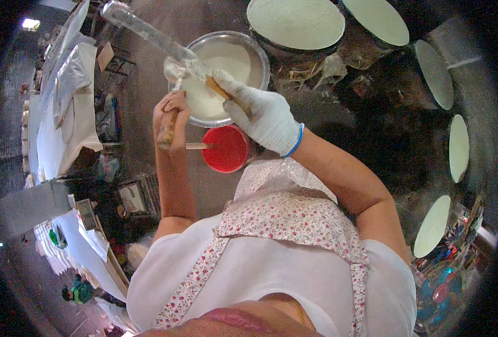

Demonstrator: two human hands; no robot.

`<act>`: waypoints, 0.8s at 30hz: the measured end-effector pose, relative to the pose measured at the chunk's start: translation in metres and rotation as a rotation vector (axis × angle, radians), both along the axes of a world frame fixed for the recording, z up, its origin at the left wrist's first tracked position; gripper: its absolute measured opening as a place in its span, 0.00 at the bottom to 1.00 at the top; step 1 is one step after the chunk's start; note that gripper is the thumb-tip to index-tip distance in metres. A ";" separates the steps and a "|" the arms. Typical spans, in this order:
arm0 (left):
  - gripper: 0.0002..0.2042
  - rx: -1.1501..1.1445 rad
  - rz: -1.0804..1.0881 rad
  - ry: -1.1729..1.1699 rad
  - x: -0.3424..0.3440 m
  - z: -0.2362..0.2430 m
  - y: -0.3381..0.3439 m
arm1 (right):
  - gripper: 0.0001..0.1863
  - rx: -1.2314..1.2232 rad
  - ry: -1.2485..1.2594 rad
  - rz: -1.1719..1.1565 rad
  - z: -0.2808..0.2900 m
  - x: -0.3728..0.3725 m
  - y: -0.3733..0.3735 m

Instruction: The person ladles batter onto multiple hot griddles, spreads it into thin circles, and flips the crepes as they cook. The person uses a ladle and a wooden spatula to manage several crepes at once on a large cooking surface.

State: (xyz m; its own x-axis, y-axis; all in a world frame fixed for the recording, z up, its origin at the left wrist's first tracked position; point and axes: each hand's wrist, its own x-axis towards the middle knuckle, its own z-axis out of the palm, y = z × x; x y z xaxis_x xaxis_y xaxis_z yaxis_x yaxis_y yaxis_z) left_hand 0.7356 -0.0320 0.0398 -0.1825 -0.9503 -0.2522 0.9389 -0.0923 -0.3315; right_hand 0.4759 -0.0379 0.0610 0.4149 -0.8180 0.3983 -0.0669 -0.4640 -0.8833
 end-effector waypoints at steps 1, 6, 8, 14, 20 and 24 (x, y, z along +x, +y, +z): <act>0.12 0.070 0.031 0.033 0.004 -0.005 0.000 | 0.27 0.071 -0.011 0.023 0.003 -0.002 -0.001; 0.12 0.019 0.018 -0.467 0.012 0.022 0.012 | 0.27 0.230 -0.083 -0.025 0.001 -0.023 -0.024; 0.14 -0.206 -0.016 -0.331 0.027 0.014 0.012 | 0.28 0.285 -0.135 -0.030 0.003 -0.031 -0.032; 0.12 0.105 0.097 -0.266 0.017 0.027 -0.045 | 0.29 0.469 -0.176 -0.187 -0.013 -0.060 -0.041; 0.09 -0.055 -0.084 -1.564 -0.152 0.060 -0.084 | 0.30 0.587 -0.284 -0.568 -0.014 -0.160 -0.025; 0.14 -0.090 -0.597 -0.373 -0.218 0.038 -0.163 | 0.30 0.764 -0.336 -0.817 -0.002 -0.240 0.010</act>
State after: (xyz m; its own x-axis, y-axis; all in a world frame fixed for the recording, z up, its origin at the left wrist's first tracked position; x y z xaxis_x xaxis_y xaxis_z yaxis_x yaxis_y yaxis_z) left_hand 0.5173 -0.1953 0.0777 -0.5955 -0.7348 -0.3248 0.7687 -0.6386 0.0353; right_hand 0.2359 -0.0276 0.0587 -0.3783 -0.8675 -0.3230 0.1902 0.2687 -0.9443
